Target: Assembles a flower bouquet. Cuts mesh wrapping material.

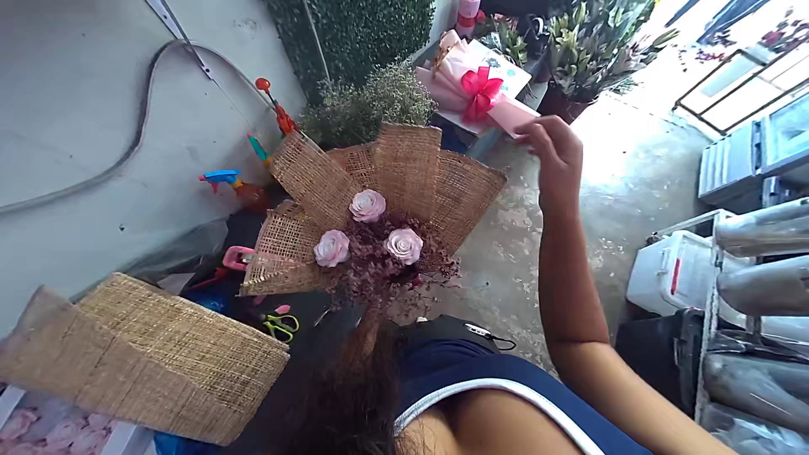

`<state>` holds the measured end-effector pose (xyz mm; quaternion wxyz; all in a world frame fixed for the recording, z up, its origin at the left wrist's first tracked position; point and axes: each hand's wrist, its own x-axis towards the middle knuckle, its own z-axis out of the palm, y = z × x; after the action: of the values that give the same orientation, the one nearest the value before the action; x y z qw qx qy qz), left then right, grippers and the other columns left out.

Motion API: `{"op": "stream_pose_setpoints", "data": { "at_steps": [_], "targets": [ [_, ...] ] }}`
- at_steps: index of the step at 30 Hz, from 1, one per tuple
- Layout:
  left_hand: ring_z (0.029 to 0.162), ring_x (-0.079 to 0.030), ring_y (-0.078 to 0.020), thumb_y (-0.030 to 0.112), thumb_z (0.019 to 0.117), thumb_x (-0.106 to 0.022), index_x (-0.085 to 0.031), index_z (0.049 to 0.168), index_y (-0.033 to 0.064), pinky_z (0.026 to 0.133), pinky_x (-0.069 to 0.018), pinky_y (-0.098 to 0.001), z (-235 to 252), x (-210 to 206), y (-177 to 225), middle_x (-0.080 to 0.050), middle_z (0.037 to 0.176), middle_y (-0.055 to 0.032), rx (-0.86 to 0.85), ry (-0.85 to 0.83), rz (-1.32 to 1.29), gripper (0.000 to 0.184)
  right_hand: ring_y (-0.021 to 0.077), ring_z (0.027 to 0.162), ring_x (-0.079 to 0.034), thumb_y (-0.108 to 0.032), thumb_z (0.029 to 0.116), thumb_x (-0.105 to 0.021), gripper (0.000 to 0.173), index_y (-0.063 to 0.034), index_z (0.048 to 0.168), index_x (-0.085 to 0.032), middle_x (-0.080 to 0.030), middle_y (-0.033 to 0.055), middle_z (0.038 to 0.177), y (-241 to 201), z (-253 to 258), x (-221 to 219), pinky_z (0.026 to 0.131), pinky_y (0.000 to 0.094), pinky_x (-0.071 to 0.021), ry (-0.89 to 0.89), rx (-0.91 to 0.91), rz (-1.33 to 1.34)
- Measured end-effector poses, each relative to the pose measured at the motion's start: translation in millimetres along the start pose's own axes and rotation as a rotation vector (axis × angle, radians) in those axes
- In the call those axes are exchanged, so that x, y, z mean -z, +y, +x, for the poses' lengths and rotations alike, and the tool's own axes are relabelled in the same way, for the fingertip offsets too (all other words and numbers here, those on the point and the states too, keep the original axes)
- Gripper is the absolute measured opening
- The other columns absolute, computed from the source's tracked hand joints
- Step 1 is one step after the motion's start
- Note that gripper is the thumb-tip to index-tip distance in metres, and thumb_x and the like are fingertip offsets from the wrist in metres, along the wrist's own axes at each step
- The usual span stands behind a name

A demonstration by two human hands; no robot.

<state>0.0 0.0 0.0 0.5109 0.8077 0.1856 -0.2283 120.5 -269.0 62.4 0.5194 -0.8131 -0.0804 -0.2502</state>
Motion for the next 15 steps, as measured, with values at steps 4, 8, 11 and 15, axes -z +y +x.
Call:
{"op": "stream_pose_setpoints", "data": {
  "at_steps": [4, 8, 11, 15],
  "targets": [
    [0.142, -0.044, -0.0328, 0.01, 0.1002, -0.064, -0.042, 0.146, -0.0134, 0.119, -0.0303, -0.0366, 4, 5, 11, -0.046, 0.15, -0.0291, -0.018, -0.081, 0.296, 0.056, 0.0166, 0.114, -0.065, -0.051, 0.088, -0.07, 0.087, -0.0207, 0.157, -0.027, -0.056, 0.0016, 0.145, 47, -79, -4, 0.085, 0.0378, -0.0591, -0.166, -0.371, 0.357],
    [0.142, -0.043, -0.0358, 0.004, 0.1042, -0.054, -0.044, 0.143, -0.0165, 0.119, -0.0291, -0.0382, 9, 0, 9, -0.045, 0.149, -0.033, 0.051, -0.118, 0.252, 0.045, 0.0149, 0.115, -0.064, -0.001, 0.0698, -0.079, 0.094, 0.0054, 0.15, -0.03, -0.061, 0.0148, 0.133, 60, -141, -67, 0.096, 0.0329, -0.0553, -0.682, -0.516, 0.392],
    [0.137, -0.05, -0.0325, 0.011, 0.1021, -0.06, -0.047, 0.14, -0.0162, 0.117, -0.0347, -0.0353, 65, -9, -59, -0.052, 0.144, -0.0322, -0.166, -0.103, 0.269, 0.049, 0.0227, 0.134, -0.052, -0.003, 0.0811, -0.081, 0.067, 0.0122, 0.14, -0.051, -0.057, 0.0252, 0.14, 62, -152, -96, 0.117, 0.0352, -0.0366, -0.976, -0.455, 0.039],
    [0.136, -0.052, -0.03, 0.019, 0.0952, -0.073, -0.05, 0.14, -0.013, 0.118, -0.0361, -0.0385, 91, -16, -66, -0.056, 0.141, -0.0276, -0.28, -0.215, 0.252, 0.06, 0.0347, 0.133, -0.053, -0.023, 0.0805, -0.085, 0.068, 0.0102, 0.133, -0.059, -0.06, 0.0281, 0.136, 68, -165, -112, 0.117, 0.0487, -0.035, -0.834, -0.353, -0.026]
  ]
}}
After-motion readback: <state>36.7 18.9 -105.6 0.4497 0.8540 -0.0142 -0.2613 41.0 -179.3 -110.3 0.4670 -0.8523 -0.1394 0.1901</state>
